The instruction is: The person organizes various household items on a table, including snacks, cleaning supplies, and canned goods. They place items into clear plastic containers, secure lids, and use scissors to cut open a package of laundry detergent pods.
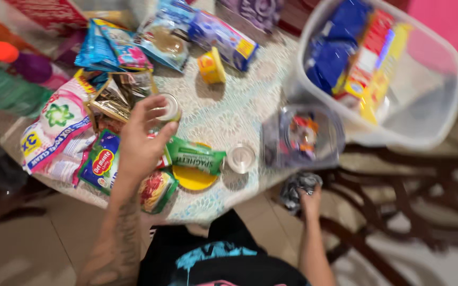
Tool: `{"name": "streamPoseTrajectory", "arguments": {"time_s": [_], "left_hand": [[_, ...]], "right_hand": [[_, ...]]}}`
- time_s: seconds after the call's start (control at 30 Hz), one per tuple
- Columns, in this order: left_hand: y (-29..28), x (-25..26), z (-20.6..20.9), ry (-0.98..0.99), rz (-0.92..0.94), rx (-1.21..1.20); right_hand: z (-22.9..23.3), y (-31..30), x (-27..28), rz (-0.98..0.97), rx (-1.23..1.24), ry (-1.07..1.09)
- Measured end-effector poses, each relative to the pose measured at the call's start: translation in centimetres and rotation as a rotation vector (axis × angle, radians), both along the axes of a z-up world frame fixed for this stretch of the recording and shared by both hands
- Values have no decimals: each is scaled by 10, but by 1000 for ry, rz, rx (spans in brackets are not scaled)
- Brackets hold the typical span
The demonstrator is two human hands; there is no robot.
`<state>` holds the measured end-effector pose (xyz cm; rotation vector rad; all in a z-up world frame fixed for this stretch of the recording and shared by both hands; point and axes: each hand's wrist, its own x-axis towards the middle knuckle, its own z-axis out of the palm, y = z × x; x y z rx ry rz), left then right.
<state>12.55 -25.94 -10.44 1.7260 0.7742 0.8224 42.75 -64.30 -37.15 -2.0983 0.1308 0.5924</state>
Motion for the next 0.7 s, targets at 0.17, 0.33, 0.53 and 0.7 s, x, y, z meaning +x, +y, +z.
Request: {"name": "streamPoseTrajectory", "arguments": {"time_s": [0.17,0.33,0.53,0.7], "left_hand": [[72,8,-43,343,151,479],[236,120,-118,853,71,663],[268,180,-137,1139,286,240],[259,162,-95,1014,226,118]], "right_hand": [[-91,75,90,-255,-29,31],[-120,96,127,-197,63,235],[-89,73,151,-186,79,201],[-27,11,139,-128,137,122]]}}
